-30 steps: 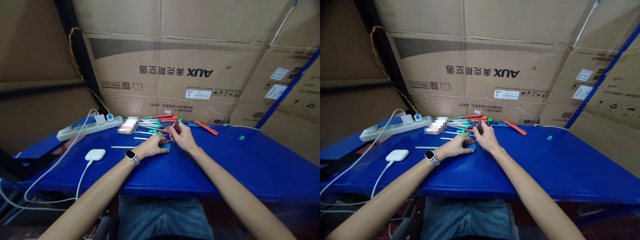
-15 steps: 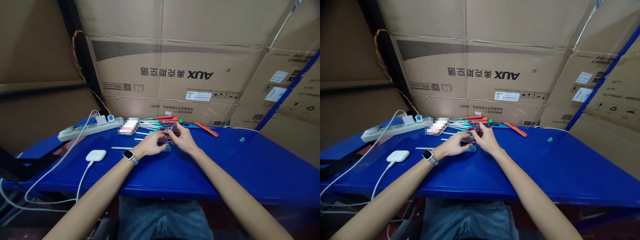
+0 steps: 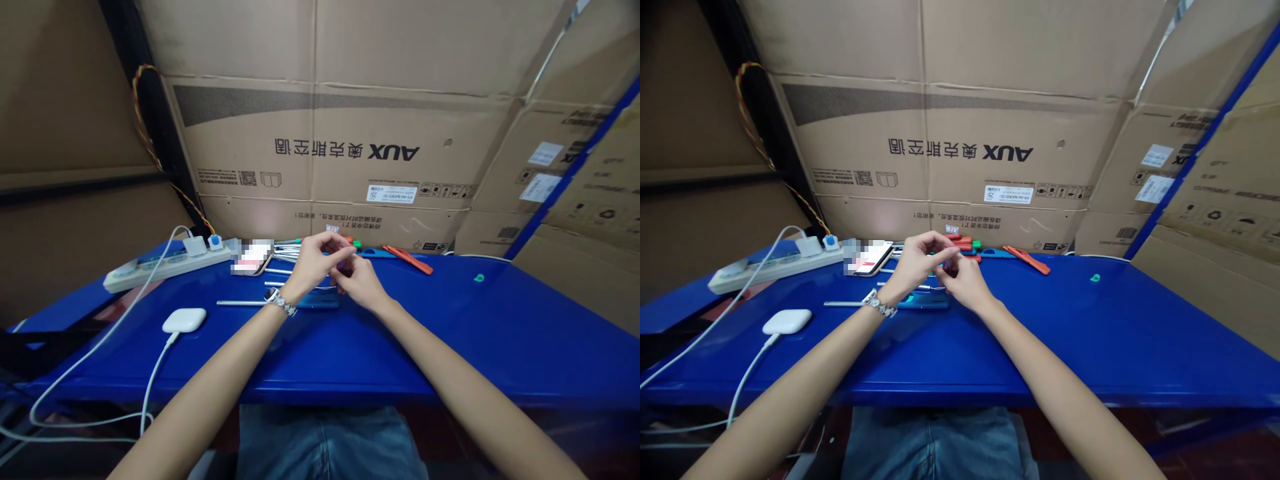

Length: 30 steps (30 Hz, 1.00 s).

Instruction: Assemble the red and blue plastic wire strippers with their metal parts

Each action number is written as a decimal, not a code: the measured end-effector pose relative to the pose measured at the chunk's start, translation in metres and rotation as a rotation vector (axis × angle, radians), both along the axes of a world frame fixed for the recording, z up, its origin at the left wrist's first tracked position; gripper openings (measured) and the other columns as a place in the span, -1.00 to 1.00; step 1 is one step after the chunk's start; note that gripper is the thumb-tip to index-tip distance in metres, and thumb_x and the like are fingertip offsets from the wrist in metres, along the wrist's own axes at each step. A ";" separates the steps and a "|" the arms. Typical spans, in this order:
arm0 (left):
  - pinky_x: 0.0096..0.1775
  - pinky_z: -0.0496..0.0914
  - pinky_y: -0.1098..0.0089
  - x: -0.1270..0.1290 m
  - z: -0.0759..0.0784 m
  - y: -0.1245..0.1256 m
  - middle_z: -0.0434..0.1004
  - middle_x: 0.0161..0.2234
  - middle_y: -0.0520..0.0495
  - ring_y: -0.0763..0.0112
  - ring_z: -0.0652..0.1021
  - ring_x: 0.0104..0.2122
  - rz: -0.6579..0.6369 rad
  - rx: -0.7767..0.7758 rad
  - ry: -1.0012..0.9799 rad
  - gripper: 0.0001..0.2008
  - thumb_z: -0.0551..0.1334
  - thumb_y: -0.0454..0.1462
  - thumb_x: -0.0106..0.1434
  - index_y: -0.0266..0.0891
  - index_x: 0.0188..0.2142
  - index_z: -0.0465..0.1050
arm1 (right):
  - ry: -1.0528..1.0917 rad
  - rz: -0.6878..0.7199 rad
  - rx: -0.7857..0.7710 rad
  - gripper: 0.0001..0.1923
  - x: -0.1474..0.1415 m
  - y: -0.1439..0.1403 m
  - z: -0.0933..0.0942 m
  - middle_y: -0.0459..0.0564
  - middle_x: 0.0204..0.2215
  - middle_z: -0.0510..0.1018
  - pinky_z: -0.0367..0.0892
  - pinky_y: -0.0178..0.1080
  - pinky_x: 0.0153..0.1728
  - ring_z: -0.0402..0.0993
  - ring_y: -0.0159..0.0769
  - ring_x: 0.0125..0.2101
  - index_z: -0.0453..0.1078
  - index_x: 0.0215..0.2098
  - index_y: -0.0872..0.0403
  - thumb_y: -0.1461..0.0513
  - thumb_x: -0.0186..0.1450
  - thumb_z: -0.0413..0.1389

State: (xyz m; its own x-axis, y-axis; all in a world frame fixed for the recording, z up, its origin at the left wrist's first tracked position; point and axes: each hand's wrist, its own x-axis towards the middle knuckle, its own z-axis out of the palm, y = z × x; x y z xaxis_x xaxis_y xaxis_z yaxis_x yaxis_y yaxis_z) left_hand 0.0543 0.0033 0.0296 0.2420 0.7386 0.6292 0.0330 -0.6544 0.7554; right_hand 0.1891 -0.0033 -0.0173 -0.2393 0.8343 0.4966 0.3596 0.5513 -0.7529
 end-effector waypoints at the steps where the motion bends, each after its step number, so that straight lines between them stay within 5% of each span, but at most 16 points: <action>1: -0.35 0.43 0.41 0.000 -0.003 0.000 0.56 -0.46 -0.03 0.44 0.52 -0.45 0.000 -0.015 -0.033 -0.71 0.40 -0.09 0.08 -0.29 -0.43 0.50 | -0.006 0.001 0.004 -0.73 0.000 -0.001 0.001 -0.10 -0.61 0.51 0.27 -0.31 -0.61 0.39 -0.36 -0.67 0.34 -0.36 0.08 0.04 0.29 0.12; 12: -0.08 0.50 0.28 -0.003 -0.011 -0.004 0.64 -0.16 -0.18 0.25 0.62 -0.13 -0.075 0.004 -0.024 -0.73 0.34 -0.12 0.20 -0.29 -0.23 0.55 | 0.102 0.242 -0.224 -0.70 0.025 -0.009 0.029 -0.19 -0.74 0.40 0.11 -0.38 -0.70 0.20 -0.48 -0.76 0.37 -0.42 0.10 0.02 0.19 0.15; 15: -0.06 0.47 0.28 -0.003 -0.013 -0.004 0.62 -0.12 -0.18 0.25 0.60 -0.10 -0.081 0.026 -0.011 -0.74 0.30 -0.14 0.24 -0.28 -0.18 0.54 | 0.153 0.198 -0.212 -0.64 0.024 -0.006 0.025 -0.18 -0.69 0.42 0.09 -0.38 -0.70 0.22 -0.48 -0.74 0.36 -0.43 0.10 -0.02 0.12 0.23; 19: -0.13 0.46 0.32 0.003 -0.016 -0.002 0.62 -0.23 -0.13 0.30 0.59 -0.20 0.065 0.029 -0.024 -0.74 0.42 -0.15 0.09 -0.28 -0.31 0.52 | 0.326 0.076 -0.157 -0.53 0.012 0.002 0.009 -0.24 -0.69 0.33 0.14 -0.36 -0.68 0.24 -0.46 -0.71 0.19 -0.50 0.03 -0.04 -0.02 0.34; 24: -0.27 0.44 0.38 0.002 -0.015 0.000 0.59 -0.39 -0.05 0.40 0.55 -0.38 0.047 -0.027 -0.030 -0.72 0.41 -0.11 0.09 -0.30 -0.40 0.50 | 0.347 0.007 -0.108 -0.55 0.001 0.004 0.000 -0.24 -0.59 0.33 0.12 -0.37 -0.70 0.21 -0.50 -0.70 0.26 -0.32 0.04 -0.05 0.06 0.30; 30: -0.23 0.46 0.35 -0.020 -0.009 0.003 0.60 -0.18 -0.14 0.28 0.56 -0.20 -0.041 0.059 0.173 -0.71 0.24 -0.09 0.29 -0.25 -0.23 0.59 | 0.219 0.319 -0.302 -0.53 0.017 -0.009 0.019 -0.10 -0.41 0.51 0.13 -0.42 -0.74 0.40 -0.44 -0.61 0.33 -0.06 0.04 -0.04 0.18 0.19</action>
State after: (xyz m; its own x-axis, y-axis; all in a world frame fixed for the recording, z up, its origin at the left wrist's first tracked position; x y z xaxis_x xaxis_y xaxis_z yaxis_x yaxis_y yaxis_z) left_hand 0.0347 0.0059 0.0208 0.3799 0.6888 0.6174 0.1317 -0.7009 0.7010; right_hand 0.2060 -0.0123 0.0020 -0.4235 0.8507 0.3113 0.0232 0.3537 -0.9351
